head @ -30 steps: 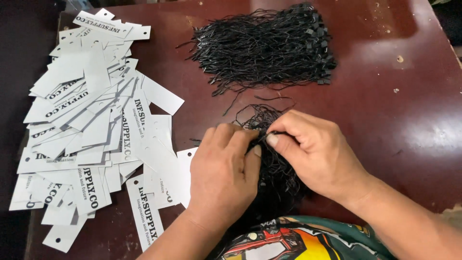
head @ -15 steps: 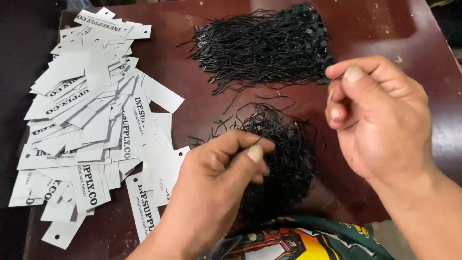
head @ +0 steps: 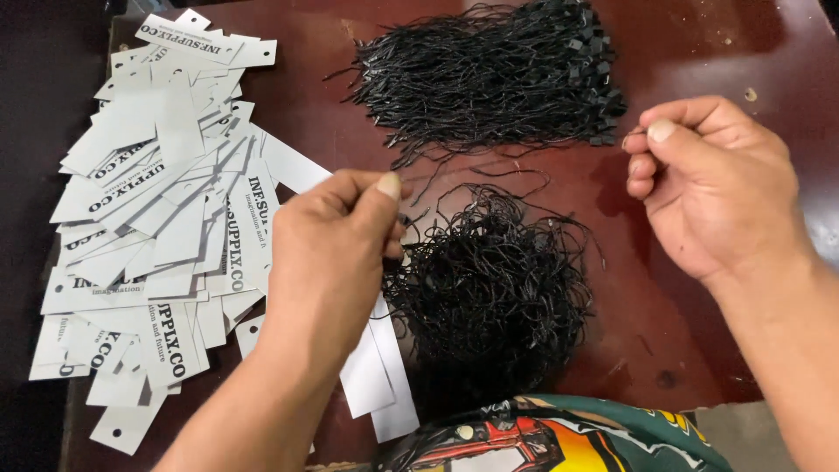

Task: Sorting and untangling black plastic tag fasteners on a workbench.

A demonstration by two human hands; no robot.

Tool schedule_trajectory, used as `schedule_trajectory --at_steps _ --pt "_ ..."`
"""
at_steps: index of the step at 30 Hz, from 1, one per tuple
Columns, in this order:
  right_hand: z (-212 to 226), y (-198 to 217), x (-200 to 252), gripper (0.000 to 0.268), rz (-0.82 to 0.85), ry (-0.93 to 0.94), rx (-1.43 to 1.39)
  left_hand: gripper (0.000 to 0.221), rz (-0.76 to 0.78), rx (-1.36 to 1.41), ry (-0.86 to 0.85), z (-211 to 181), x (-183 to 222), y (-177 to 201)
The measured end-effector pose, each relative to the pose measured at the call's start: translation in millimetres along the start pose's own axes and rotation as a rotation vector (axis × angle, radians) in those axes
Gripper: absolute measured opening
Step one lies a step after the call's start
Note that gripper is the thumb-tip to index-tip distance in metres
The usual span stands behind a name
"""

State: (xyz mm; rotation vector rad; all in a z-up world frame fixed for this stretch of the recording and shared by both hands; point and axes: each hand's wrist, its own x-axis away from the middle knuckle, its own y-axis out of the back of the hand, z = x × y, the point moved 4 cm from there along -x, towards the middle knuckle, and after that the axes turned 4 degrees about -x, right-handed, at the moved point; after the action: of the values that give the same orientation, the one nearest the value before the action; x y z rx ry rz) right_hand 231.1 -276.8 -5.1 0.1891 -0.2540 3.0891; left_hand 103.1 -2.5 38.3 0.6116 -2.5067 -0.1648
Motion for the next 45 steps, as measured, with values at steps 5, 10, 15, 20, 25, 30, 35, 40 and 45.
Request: schedule_trajectory --at_steps 5,10,15,20,25,30,35,40,45 --pt "3 0 -30 0.016 -0.009 0.235 0.346 0.013 -0.08 0.078 -0.145 -10 -36 -5" --pt "4 1 -46 0.017 -0.004 0.436 0.569 0.02 -0.223 -0.229 -0.42 -7 -72 -9" --pt "-6 -1 -60 0.013 -0.022 0.488 0.606 0.017 -0.324 -0.387 -0.621 -4 -94 -13" --pt "-13 -3 -62 0.011 -0.006 0.632 0.714 0.029 -0.327 -0.4 -0.595 -3 -99 -11" --pt "-9 -8 -57 0.01 -0.022 0.638 0.794 0.038 -0.361 -0.662 -0.673 2 -112 -18" --pt "-8 -11 -57 0.009 -0.046 0.649 0.829 0.041 -0.375 -0.791 -0.666 -3 -122 -22" --pt "-7 -12 -56 0.008 -0.064 0.605 0.853 0.038 -0.327 -0.829 -0.604 -7 -117 -22" --pt "-4 -16 -54 0.007 -0.07 0.575 0.829 0.036 -0.311 -0.773 -0.503 -13 -109 -17" --pt "-1 -16 -51 0.007 -0.093 0.488 0.803 0.019 -0.262 -0.639 -0.362 -21 -98 -12"
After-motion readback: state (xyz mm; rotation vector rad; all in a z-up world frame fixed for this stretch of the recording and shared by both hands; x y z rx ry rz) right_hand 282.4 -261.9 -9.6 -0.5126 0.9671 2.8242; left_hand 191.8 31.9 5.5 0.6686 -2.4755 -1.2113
